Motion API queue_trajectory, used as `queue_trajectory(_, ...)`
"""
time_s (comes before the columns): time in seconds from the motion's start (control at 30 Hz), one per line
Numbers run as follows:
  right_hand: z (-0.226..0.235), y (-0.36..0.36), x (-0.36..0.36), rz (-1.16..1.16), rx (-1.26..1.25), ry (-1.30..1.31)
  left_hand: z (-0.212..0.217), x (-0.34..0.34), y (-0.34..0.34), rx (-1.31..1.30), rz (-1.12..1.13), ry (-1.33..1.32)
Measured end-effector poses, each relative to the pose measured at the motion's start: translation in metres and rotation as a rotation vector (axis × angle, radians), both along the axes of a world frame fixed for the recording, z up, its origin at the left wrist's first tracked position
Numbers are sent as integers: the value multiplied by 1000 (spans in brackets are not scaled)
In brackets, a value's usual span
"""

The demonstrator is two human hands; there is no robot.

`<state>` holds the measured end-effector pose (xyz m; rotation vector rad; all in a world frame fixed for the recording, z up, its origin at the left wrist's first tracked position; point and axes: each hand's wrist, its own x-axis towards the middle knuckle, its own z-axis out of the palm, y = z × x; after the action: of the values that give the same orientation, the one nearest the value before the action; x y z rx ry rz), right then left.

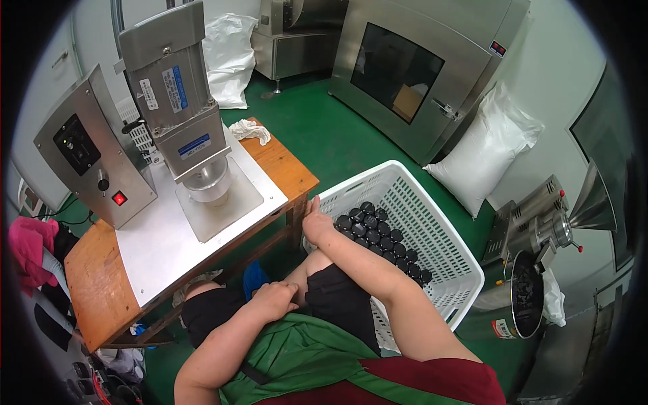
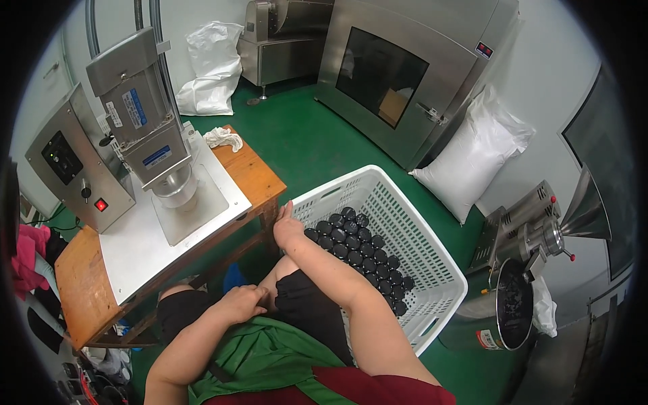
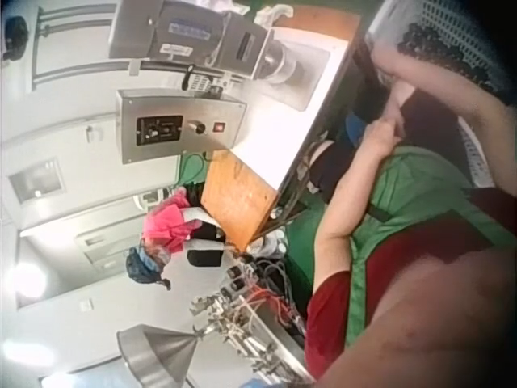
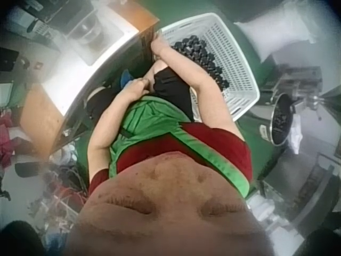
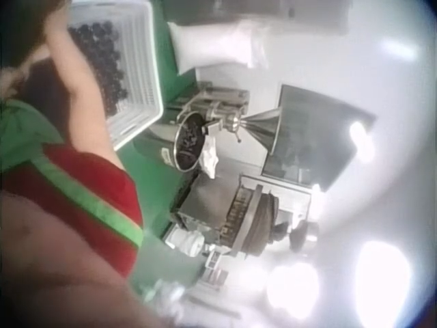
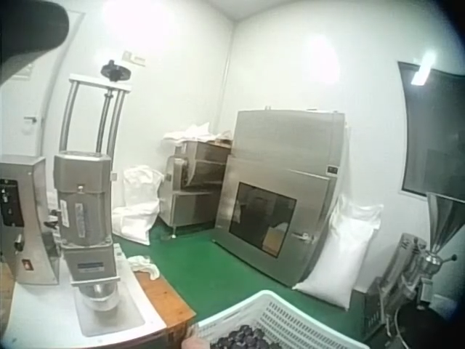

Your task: Operating a capping machine to seal lids onto black jars in an industrial facility.

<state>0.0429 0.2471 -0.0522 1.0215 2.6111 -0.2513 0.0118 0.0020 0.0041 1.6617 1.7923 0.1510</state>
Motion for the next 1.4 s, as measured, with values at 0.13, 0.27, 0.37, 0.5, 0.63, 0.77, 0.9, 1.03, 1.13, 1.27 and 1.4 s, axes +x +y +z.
queue_trajectory(0.13,1,0,0,30,20,-30,1,1,1,14,-4,-11)
queue_trajectory(0.27,2,-1,0,20,27,-53,0,1,2,26,-19,-22)
queue_trajectory(0.37,3,0,-1,14,17,-40,0,0,1,12,-16,-20)
queue_trajectory(0.5,3,-1,-1,25,13,-6,0,-2,-1,-2,7,-7)
queue_trajectory(0.63,3,-1,-1,13,5,3,-1,-2,-1,8,6,4)
queue_trajectory(0.77,3,-1,-2,16,29,-44,-1,-3,-1,22,-8,7)
queue_trajectory(0.9,3,-1,-3,24,27,-21,-1,-3,0,4,5,6)
queue_trajectory(1.03,2,0,-3,26,27,-7,-2,-3,2,4,-2,21)
queue_trajectory(1.13,1,0,-4,24,23,-3,-1,-3,2,3,-4,21)
queue_trajectory(1.27,0,1,-4,19,33,-26,0,-4,0,5,-5,19)
queue_trajectory(1.4,0,1,-5,25,20,4,1,-4,0,2,4,15)
